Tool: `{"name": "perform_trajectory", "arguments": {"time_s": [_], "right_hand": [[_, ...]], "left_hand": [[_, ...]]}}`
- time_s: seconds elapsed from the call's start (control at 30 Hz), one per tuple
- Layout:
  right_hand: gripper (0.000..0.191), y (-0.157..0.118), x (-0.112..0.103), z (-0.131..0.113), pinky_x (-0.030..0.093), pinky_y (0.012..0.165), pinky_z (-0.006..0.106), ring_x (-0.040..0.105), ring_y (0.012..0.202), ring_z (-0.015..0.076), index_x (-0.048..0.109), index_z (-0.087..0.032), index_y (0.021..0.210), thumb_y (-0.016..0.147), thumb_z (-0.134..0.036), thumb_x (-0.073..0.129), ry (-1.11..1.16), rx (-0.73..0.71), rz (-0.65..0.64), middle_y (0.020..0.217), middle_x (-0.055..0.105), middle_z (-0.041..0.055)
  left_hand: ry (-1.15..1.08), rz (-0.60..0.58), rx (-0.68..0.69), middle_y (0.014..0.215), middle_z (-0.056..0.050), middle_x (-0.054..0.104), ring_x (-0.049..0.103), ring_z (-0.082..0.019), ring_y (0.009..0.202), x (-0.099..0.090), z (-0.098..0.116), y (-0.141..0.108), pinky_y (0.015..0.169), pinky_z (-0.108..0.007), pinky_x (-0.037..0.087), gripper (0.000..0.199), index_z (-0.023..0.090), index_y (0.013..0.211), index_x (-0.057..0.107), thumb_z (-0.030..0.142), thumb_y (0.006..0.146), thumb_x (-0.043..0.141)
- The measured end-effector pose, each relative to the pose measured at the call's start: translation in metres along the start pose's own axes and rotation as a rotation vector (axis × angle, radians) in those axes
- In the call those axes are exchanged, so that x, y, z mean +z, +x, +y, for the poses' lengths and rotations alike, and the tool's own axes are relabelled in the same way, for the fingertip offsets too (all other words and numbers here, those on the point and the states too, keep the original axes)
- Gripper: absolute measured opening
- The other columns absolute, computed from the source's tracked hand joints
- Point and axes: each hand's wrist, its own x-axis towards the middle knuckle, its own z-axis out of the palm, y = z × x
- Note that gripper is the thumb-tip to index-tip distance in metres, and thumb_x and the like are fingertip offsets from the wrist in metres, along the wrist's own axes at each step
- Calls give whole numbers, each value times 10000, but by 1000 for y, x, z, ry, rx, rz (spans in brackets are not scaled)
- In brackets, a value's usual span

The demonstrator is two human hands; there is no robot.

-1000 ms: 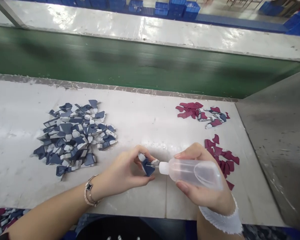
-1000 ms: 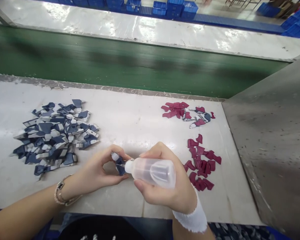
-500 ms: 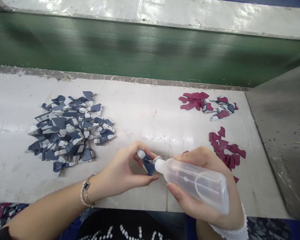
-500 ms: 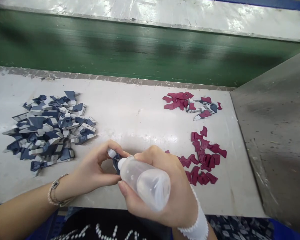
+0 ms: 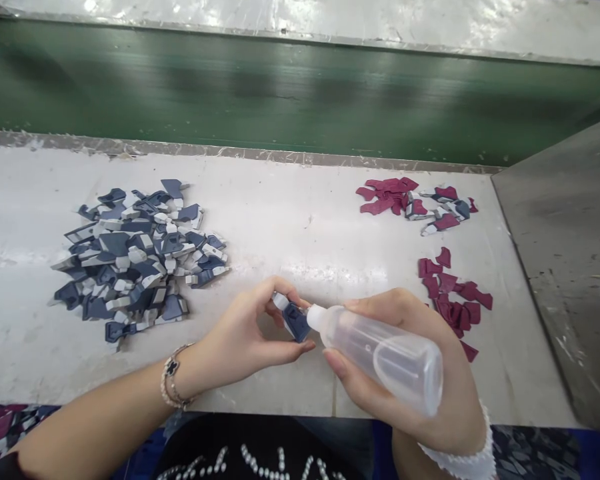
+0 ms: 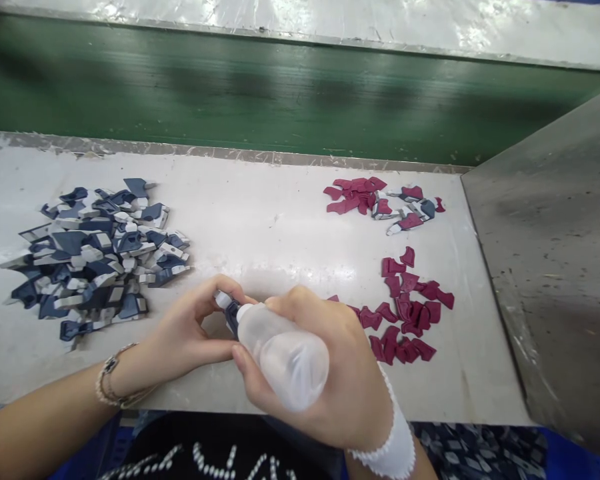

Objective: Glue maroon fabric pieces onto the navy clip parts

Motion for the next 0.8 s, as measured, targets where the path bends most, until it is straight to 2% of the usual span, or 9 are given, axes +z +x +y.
{"name": "perform_trajectory", "arguments": {"time_s": [0.17,0.37,0.6,0.8], "right_hand": [[284,1,2,-2,505,484,274,641,529,148,507,-282,910,782,-226,754,-5,-25,-47,700,630,-46],[292,2,0,-3,501,497,266,637,530,131,517,-279,935,771,-187,741,18,-10,-44,736,652,-49],[301,1,-4,-3,466,512,277,616,527,125,460,-261,836,740,-203,740,-89,-37,-103,686,646,-68],[281,2,-4,-3,461,502,277,640,552,128,513,-277,931,765,-201,726,-55,-13,-79,755,664,-59]], "left_hand": [[7,0,16,1035,-17,683,671,-170,930,1,2,1,759,-285,554,316,252,1017,555,246,802,786],[30,9,36,1016,-24,685,660,-175,928,1,0,1,743,-278,545,326,238,1016,563,245,786,794],[30,-19,-34,1043,-19,667,641,-120,740,1,-3,1,641,-257,508,336,241,1025,557,206,780,784],[91,-76,-64,974,-11,678,621,-115,659,2,-6,-1,566,-248,456,339,260,1048,539,317,807,771]]}}
